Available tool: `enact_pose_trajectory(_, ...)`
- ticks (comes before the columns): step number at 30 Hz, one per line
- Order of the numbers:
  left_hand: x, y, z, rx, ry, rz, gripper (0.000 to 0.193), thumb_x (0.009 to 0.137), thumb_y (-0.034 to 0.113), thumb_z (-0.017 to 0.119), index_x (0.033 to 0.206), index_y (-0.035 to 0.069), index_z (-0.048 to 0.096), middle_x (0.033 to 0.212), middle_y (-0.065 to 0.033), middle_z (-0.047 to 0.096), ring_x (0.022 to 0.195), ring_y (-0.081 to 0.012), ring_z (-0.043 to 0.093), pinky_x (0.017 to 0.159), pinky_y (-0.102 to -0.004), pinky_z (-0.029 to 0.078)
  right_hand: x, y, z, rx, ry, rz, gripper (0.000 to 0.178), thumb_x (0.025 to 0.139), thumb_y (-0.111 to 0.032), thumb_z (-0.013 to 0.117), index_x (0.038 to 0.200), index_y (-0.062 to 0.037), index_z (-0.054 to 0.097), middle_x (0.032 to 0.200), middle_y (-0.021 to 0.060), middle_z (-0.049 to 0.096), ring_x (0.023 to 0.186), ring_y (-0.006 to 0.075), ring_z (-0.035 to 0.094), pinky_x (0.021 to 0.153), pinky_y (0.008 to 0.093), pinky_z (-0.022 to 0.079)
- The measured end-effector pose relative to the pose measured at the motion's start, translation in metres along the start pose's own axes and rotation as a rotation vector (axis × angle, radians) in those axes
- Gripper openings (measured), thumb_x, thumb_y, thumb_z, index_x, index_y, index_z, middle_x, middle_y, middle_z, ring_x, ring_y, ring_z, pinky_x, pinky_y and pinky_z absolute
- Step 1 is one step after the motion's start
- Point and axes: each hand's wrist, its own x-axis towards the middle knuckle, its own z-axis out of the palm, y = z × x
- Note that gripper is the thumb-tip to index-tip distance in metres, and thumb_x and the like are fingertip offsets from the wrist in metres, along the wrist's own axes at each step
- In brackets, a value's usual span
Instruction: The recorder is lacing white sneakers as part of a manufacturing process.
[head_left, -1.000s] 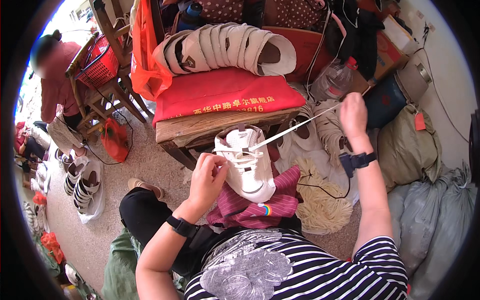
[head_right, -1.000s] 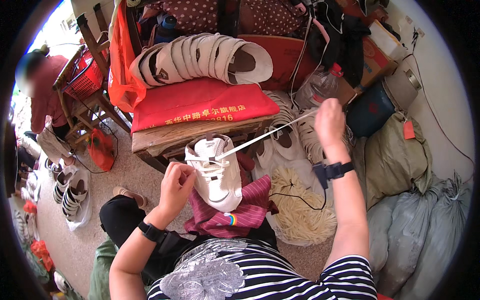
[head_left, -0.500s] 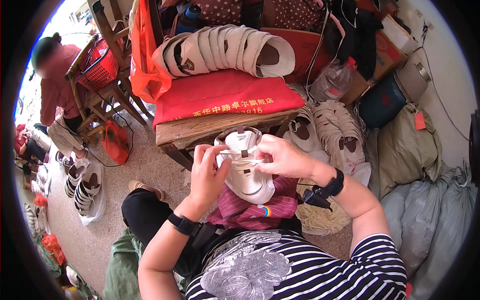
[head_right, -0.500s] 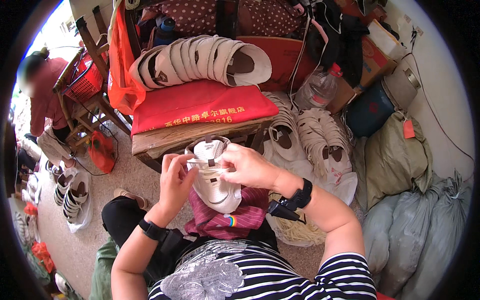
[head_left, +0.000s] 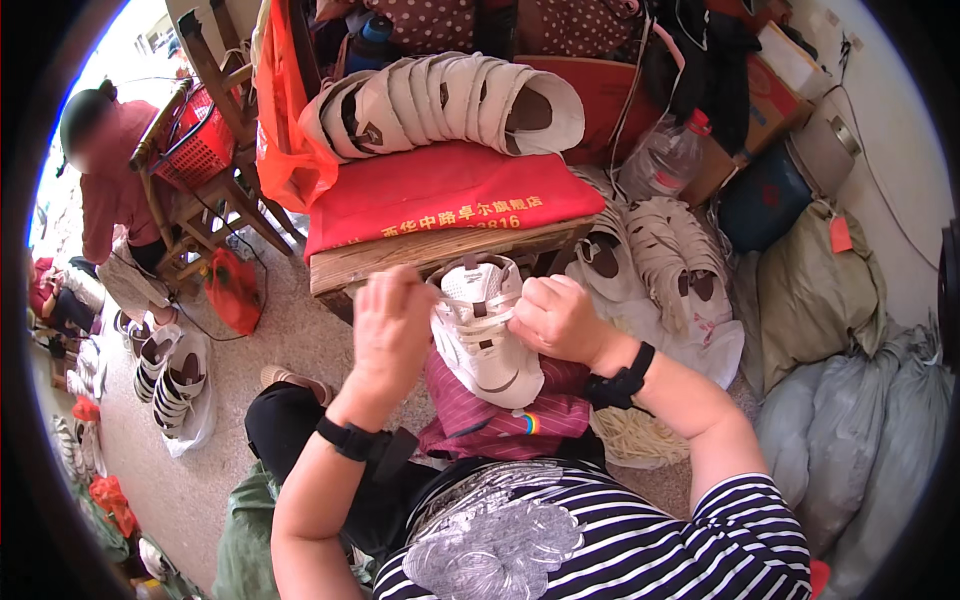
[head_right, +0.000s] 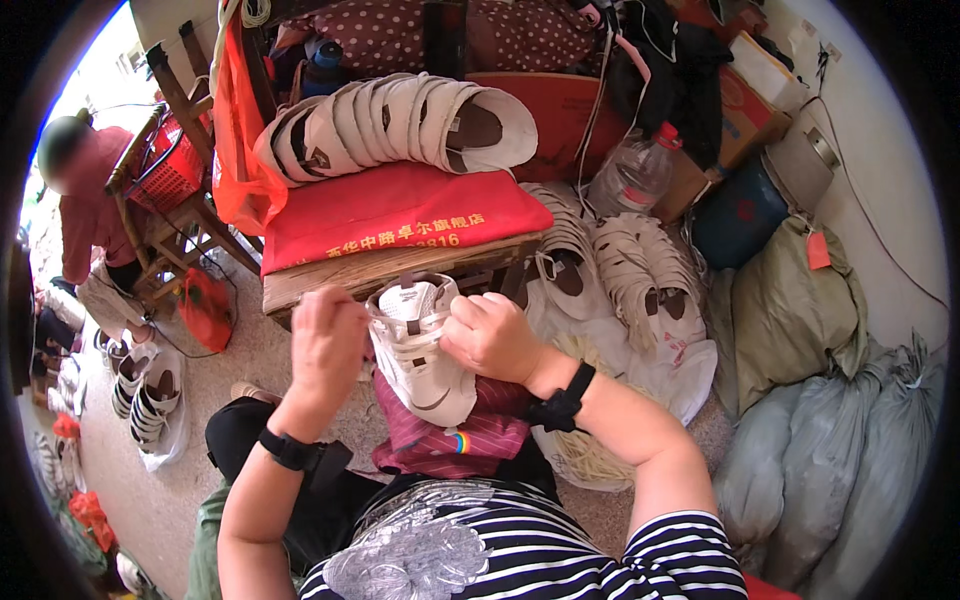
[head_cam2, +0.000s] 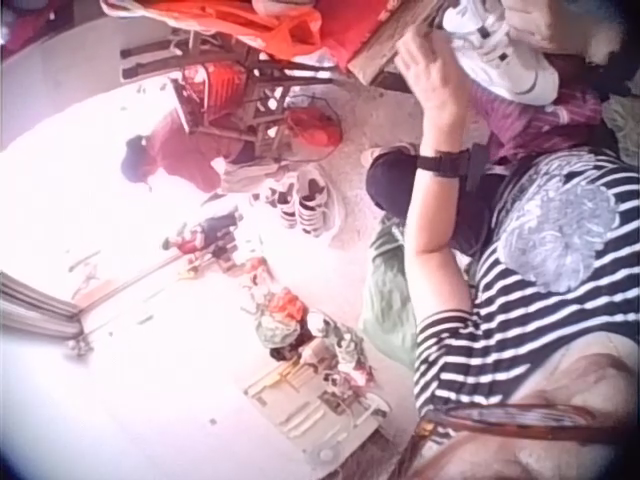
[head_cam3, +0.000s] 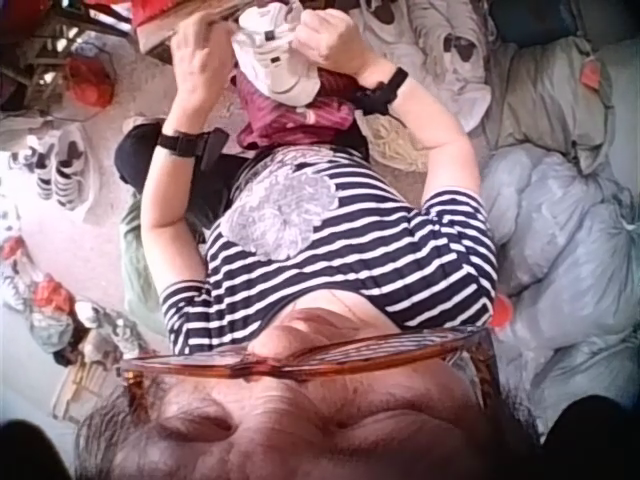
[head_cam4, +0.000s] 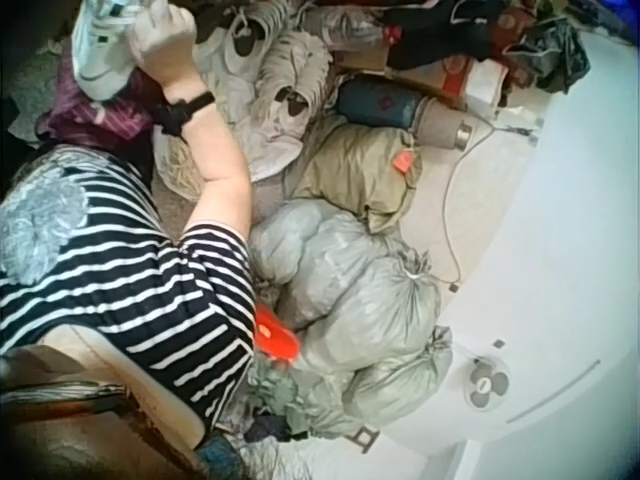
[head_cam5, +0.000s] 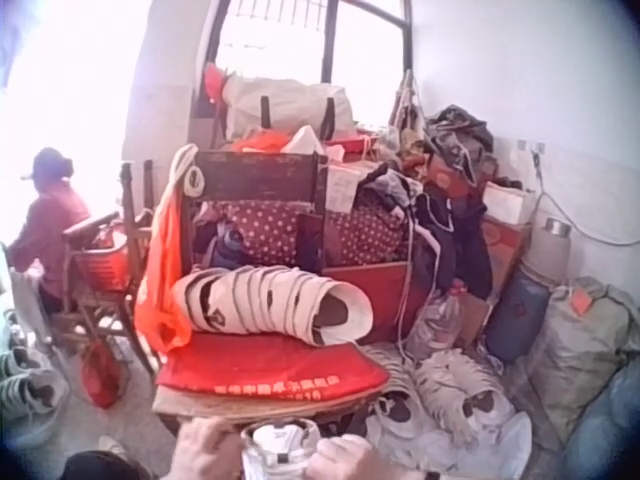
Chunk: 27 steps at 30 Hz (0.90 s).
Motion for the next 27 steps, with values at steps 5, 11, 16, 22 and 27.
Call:
enact_pose_trajectory(5, -0.01, -0.016, -0.007, -0.076, 0.139, -0.259, 0.013, 0.076, 0.001, 0.07, 0.087, 0.004, 0.063, 0.101, -0.0107, 0.05, 0.09, -0.0292, 0.054, 0.077, -0.039, 0.048, -0.018, 0.006, -0.01, 0.045, -0.138, 0.078, 0.012, 0.081, -0.016, 0.068, 0.08, -0.0075, 0.059, 0.08, 0.0056, 0.05, 0.066, 0.0217, 0.058, 0.059, 0.0345, 0.047)
enact_pose_trajectory(11, -0.027, 0.026, 0.01, -0.408, -0.019, -0.216, 0.017, 0.075, 0.003, 0.075, 0.089, 0.005, 0.066, 0.092, -0.0082, 0.053, 0.074, -0.0226, 0.057, 0.063, -0.0318, 0.05, 0.014, -0.005, -0.015, 0.347, -0.157, 0.472, 0.025, 0.082, -0.015, 0.068, 0.104, -0.0069, 0.06, 0.104, 0.0127, 0.05, 0.081, 0.0305, 0.062, 0.071, 0.0397, 0.052)
enact_pose_trajectory(16, -0.018, 0.035, 0.019, -0.356, -0.072, -0.181, 0.016, 0.075, 0.007, 0.076, 0.087, 0.004, 0.066, 0.089, -0.0091, 0.055, 0.073, -0.0256, 0.058, 0.064, -0.0357, 0.05, 0.033, -0.004, -0.019, 0.314, -0.355, 0.424, 0.021, 0.08, -0.015, 0.067, 0.099, -0.01, 0.058, 0.1, 0.0136, 0.045, 0.086, 0.0319, 0.06, 0.073, 0.0423, 0.052)
enact_pose_trajectory(22, -0.024, 0.037, 0.016, -0.516, -0.176, -0.377, 0.011, 0.081, 0.009, 0.073, 0.085, 0.001, 0.067, 0.082, -0.0073, 0.053, 0.069, -0.0195, 0.056, 0.062, -0.0318, 0.047, 0.037, -0.001, -0.007, 0.227, -0.415, 0.313, 0.019, 0.078, -0.008, 0.063, 0.095, -0.0045, 0.056, 0.096, 0.015, 0.05, 0.079, 0.0328, 0.063, 0.067, 0.0418, 0.054)
enact_pose_trajectory(27, -0.017, 0.03, -0.001, -0.661, -0.48, -0.514, 0.015, 0.083, 0.014, 0.07, 0.085, 0.0, 0.068, 0.084, -0.0113, 0.057, 0.068, -0.0216, 0.059, 0.06, -0.0356, 0.048, 0.038, -0.012, -0.006, 0.116, -0.473, 0.164, 0.024, 0.074, -0.006, 0.063, 0.094, 0.0013, 0.053, 0.094, 0.0154, 0.054, 0.074, 0.0303, 0.065, 0.059, 0.0367, 0.057)
